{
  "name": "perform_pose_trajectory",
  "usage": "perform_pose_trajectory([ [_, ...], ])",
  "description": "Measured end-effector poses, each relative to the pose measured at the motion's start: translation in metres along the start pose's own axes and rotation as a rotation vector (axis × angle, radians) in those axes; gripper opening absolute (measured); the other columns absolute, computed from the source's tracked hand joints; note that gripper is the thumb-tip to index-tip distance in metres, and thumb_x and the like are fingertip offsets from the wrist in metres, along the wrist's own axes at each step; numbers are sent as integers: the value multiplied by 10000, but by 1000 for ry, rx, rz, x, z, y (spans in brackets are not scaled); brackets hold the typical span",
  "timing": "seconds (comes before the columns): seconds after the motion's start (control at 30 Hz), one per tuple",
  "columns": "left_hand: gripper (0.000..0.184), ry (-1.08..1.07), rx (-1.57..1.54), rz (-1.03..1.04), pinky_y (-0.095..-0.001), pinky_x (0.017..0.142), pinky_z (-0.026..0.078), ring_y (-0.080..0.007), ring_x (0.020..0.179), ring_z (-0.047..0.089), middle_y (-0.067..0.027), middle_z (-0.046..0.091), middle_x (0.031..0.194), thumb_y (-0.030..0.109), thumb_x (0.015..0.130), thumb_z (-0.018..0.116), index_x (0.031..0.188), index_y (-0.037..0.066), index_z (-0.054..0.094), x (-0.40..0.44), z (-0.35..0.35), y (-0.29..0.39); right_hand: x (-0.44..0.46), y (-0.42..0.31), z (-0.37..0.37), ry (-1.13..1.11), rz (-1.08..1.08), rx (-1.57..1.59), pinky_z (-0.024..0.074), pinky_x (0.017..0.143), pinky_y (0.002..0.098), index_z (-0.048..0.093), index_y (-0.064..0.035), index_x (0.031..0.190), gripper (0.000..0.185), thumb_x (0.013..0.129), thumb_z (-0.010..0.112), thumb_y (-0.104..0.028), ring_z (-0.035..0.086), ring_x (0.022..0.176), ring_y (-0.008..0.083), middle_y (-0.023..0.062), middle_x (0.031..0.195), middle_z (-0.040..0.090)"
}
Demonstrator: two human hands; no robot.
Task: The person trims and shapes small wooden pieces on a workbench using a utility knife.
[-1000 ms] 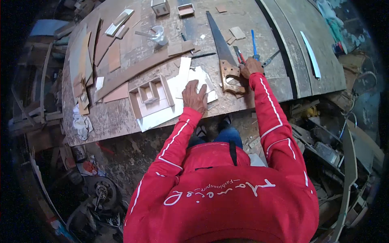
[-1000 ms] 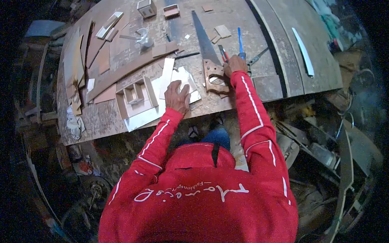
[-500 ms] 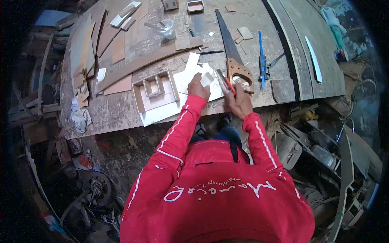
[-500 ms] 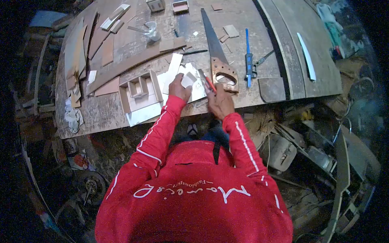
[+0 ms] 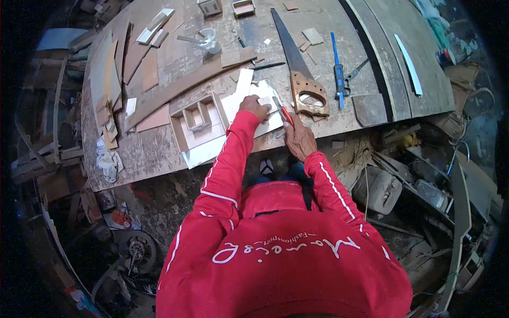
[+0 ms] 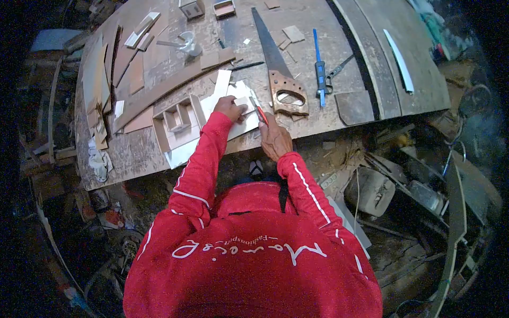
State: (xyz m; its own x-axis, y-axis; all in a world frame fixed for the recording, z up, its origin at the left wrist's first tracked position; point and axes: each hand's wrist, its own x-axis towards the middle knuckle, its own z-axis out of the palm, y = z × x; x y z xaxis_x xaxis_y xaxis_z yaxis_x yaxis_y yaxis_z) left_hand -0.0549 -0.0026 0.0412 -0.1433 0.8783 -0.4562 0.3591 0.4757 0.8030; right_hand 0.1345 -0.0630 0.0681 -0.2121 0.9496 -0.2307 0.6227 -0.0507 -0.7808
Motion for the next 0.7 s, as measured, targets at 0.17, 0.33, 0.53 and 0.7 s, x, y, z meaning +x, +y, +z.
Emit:
perform_pose_trajectory([
  [0.17, 234, 11, 59, -29, -371, 427, 501, -239, 469, 636, -165, 622, 608, 125, 846, 651, 838, -102, 596, 9, 1, -11, 5, -3, -5, -46, -31, -3, 472, 719, 515, 409, -223, 1419, 455, 972, 463, -286, 623, 824, 481, 287, 863, 633],
  [0.33, 281, 141, 154, 59, -372, 480, 514, -244, 480, 648, -165, 636, 607, 199, 862, 617, 827, -80, 623, 11, 8, -22, 10, -11, -11, -91, -57, -135, 481, 676, 509, 393, -251, 1454, 491, 970, 472, -240, 635, 752, 456, 268, 794, 638],
  [0.53, 352, 180, 173, -13, -385, 634, 553, -289, 580, 685, -209, 673, 684, 296, 823, 629, 865, -50, 679, -9, 3, 9, 14, -13, -7, -51, -105, -201, 477, 668, 523, 401, -280, 1447, 489, 966, 483, -247, 632, 732, 451, 265, 777, 633],
  [0.7, 369, 246, 254, 44, -396, 690, 556, -300, 612, 693, -213, 678, 694, 313, 818, 622, 872, -46, 682, -8, 6, 4, 13, -19, -7, -58, -76, -218, 471, 664, 522, 412, -272, 1446, 492, 960, 481, -236, 633, 731, 453, 285, 773, 625],
])
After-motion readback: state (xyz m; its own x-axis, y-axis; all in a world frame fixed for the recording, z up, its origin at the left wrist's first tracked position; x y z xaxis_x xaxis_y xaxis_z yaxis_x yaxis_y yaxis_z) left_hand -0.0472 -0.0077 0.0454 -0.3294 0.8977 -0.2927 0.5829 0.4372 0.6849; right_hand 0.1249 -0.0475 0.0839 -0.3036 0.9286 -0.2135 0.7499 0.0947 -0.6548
